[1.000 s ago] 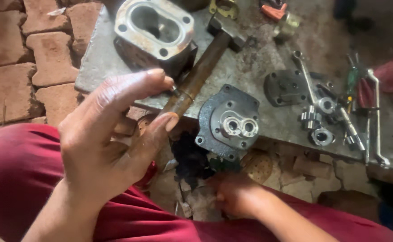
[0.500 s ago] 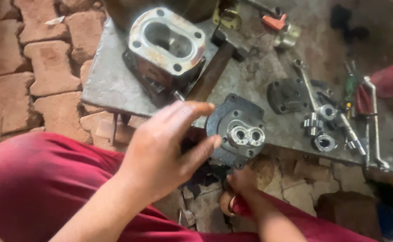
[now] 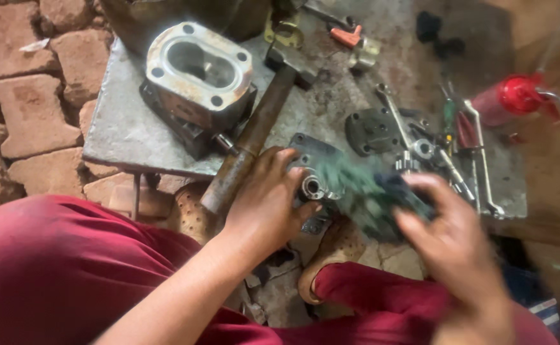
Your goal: The person cleans mechanical components with a cloth and assembles several gears and metal pieces into a metal housing on a workbench.
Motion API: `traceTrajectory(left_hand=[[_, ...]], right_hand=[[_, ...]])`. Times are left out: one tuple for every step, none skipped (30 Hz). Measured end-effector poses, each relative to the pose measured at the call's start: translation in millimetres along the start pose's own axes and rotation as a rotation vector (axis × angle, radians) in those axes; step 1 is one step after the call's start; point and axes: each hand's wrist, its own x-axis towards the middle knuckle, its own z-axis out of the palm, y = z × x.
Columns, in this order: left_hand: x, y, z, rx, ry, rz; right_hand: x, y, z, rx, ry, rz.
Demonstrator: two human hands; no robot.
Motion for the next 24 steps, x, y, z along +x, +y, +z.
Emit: traceTrajectory(left_hand=[[-1,1,0,-0.039,0.015,0.001],[-1,0,1,-0.079,0.03,0.002],[0,0,2,-0.1,0.029,-0.01],[1,-1,3,-0.121,0.028,-0.023],[0,-2,4,-0.142,0.031,-0.046],[0,-3,6,-0.159,0.038,-0.036],[0,-5,6,-0.168,0.044,-0.03],[-3,-5,5,-0.176,0.05,-0.024],[-3,-4,4,-0.186,0.046,-0.03],[-3,-2,4,-0.195,0.041,-0.036],[-1,-1,3,-0.202,0.045,-0.038],[2,1,2,-0.19,0.054,-0.026],[2,2,3,-0.179,0.054,-0.022],[1,3,3,-0.169,0.054,-0.017],[2,3,4,-0.163,0.058,-0.006],[4,4,6,-0.157,0.061,0.005],[4,5,8,-0.15,0.063,0.012],[4,6,10,-0.144,0.061,0.01],[6,7,12,-0.136,0.06,0.01],[7,8,13,-0.128,0.058,0.01],[8,8,14,-0.13,0.063,0.01],[9,9,14,-0.132,0.069,0.011],[11,10,14,-0.133,0.075,0.014],[13,10,14,-0.117,0.076,0.017]], right_hand=[[11,-4,18,0.028,0.043,-0.01],[26,-2,40,-0.081,0.072,-0.205],[40,3,61,-0.195,0.096,-0.396],[45,11,80,-0.154,0.194,-0.411],[49,19,93,-0.112,0.281,-0.427],[53,27,94,-0.148,0.295,-0.392],[55,33,96,-0.176,0.304,-0.357],[58,37,97,-0.204,0.314,-0.323],[59,38,90,-0.153,0.267,-0.224],[60,37,82,-0.1,0.219,-0.126],[64,34,75,-0.049,0.17,-0.038],[68,30,69,-0.056,0.181,-0.038],[67,28,66,-0.062,0.188,-0.027],[65,27,65,-0.068,0.194,-0.017],[65,26,65,-0.104,0.209,-0.04],[65,27,67,-0.14,0.224,-0.064],[62,29,69,-0.175,0.235,-0.086],[62,32,70,-0.166,0.243,-0.033],[61,34,71,-0.157,0.252,0.02],[61,37,72,-0.148,0.26,0.072],[61,39,72,0.023,0.243,0.04],[61,40,71,0.194,0.224,0.009],[61,40,70,0.365,0.205,-0.023],[62,39,70,0.372,0.199,-0.031]])
